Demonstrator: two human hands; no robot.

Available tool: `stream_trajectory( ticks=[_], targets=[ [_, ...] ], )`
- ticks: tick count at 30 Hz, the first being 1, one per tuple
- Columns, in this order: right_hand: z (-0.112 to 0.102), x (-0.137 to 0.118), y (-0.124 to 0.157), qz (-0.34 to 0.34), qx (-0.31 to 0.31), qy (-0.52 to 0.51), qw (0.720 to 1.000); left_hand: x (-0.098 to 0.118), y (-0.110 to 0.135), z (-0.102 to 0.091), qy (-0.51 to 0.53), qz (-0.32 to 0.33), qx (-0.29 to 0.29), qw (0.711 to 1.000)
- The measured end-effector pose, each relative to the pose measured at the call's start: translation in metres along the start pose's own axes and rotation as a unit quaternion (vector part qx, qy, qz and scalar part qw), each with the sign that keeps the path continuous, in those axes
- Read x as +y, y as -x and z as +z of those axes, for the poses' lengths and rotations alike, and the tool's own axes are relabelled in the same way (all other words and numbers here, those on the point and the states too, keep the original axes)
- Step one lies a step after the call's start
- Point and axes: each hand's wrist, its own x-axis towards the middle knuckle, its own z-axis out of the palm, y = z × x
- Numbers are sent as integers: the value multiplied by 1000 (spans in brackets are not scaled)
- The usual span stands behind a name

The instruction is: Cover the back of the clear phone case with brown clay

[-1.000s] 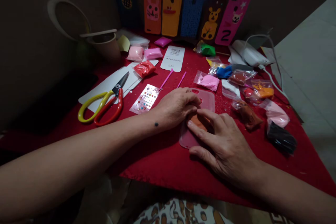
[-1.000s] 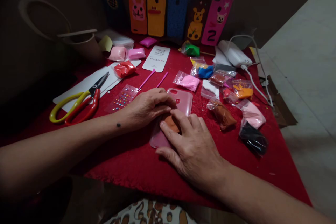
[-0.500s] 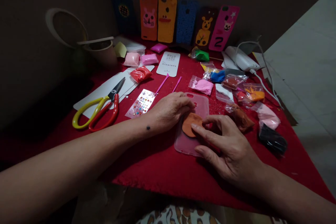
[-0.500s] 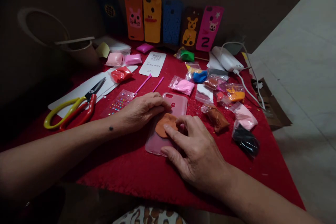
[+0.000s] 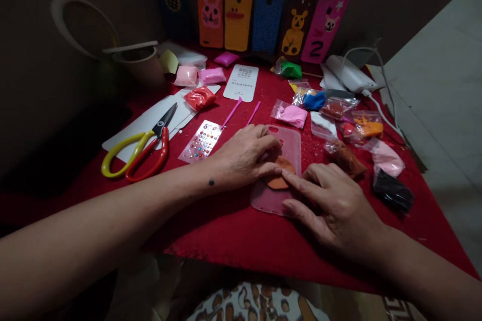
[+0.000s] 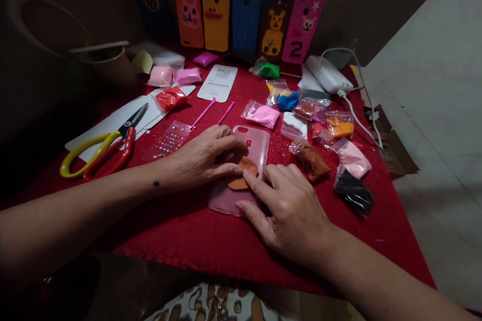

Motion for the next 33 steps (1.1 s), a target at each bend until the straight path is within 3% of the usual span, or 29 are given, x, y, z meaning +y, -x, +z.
stream_trajectory(
  ticks=[6,14,22,30,33],
  targets=[
    [-6,4,-3,-59,-39,67,995,-4,-1,5,-8,2,5,1000],
    [-14,9,4,-36,-59,-48,996,-3,-2,3,-5,1,6,1000],
    [-11,11,7,-56,-76,-45,995,-3,-1,4,-3,-3,5,1000],
    [-11,13,11,-43,-45,-97,993,0,-1,1,4,-15,-7,1000],
    [-10,12,9,-37,-27,-72,996,1,-1,-1,10,-16,-11,1000]
  ],
)
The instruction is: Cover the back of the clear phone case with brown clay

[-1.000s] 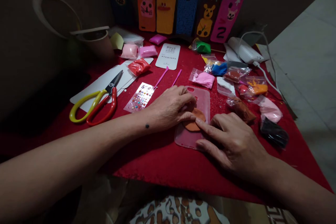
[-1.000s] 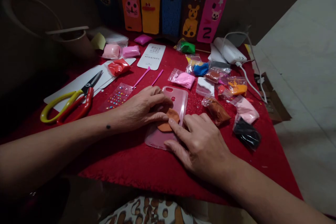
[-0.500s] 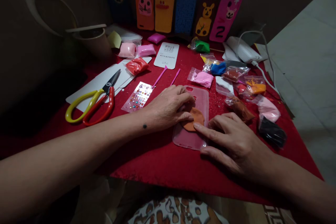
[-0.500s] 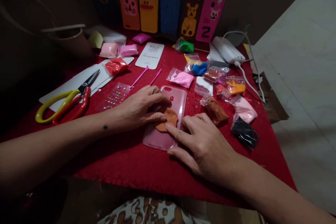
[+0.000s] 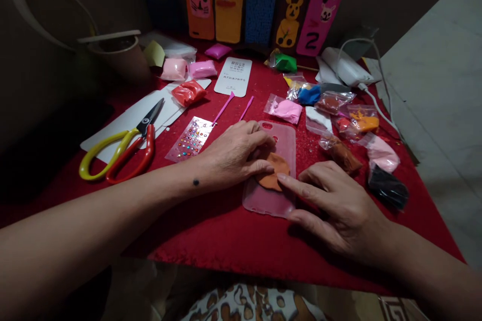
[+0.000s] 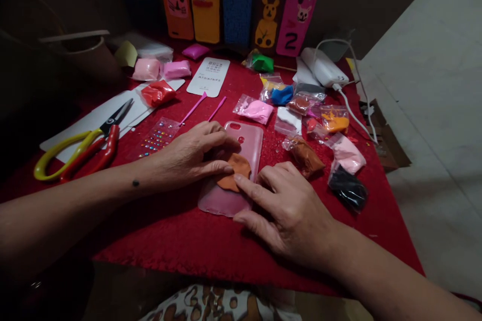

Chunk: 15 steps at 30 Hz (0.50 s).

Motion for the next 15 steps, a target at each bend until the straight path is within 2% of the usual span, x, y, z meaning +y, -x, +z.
stream_trajectory(
  ticks=[4,15],
  targets=[
    [3,-1,-3,-6,1,43,999,0,0,1,-9,9,-1,1000],
    [1,-4,4,14,3,6,1000,-1,-1,2,-20,0,-9,1000]
  ],
)
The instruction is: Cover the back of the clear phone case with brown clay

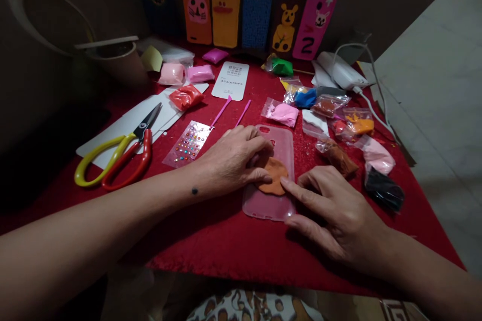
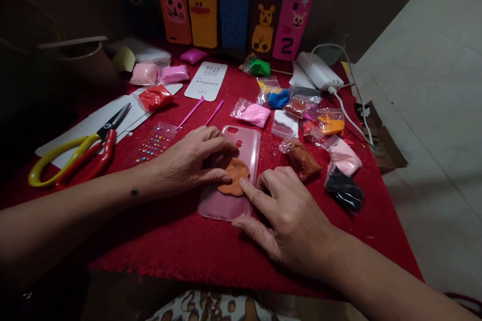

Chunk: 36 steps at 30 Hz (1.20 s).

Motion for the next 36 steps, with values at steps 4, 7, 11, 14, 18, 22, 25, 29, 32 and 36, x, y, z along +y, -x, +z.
stream_trajectory(
  ticks=[4,7,11,14,18,22,25,29,32,36],
  targets=[
    [3,1,-4,15,-8,31,999,-1,0,1,-7,7,4,1000],
    [5,0,-8,13,-6,75,997,-2,1,2,-11,9,6,1000],
    [4,0,-8,11,-8,82,997,-3,1,3,-18,14,12,1000],
    [3,3,-6,16,-8,70,997,-3,1,3,-17,15,13,1000],
    [6,5,-4,28,14,38,999,-2,0,1,-12,7,10,1000],
    [8,4,-4,45,11,53,998,1,0,0,-6,-1,-1,1000],
    [8,3,-7,28,-16,99,995,1,1,0,-3,-5,-3,1000],
    [5,1,-11,6,-27,170,985,-1,0,1,-11,2,3,1000],
    [4,-1,-10,9,-25,176,984,-1,0,1,-10,6,4,1000],
    [5,0,-6,11,-8,139,990,1,0,0,-4,-2,1,1000]
  ],
)
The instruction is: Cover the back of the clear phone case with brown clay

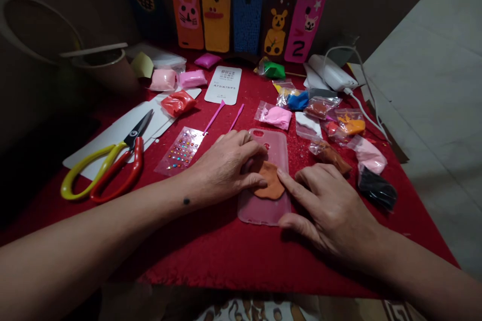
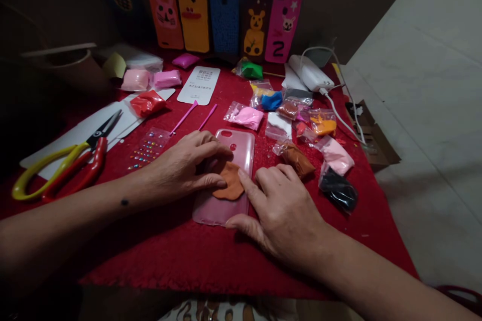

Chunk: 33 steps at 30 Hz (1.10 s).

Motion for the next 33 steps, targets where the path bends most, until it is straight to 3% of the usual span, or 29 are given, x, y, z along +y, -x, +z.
stream_trajectory(
  ticks=[14,22,27,33],
  targets=[
    [5,3,-9,23,-31,15,999,-2,0,1,-19,12,8,1000],
    [1,9,-3,77,-2,-115,990,2,-1,-2,30,-21,-2,999],
    [0,8,-1,61,7,-97,993,0,0,0,14,-8,7,1000],
    [-7,7,0,45,-27,-92,994,0,1,0,21,-8,8,1000]
  ],
)
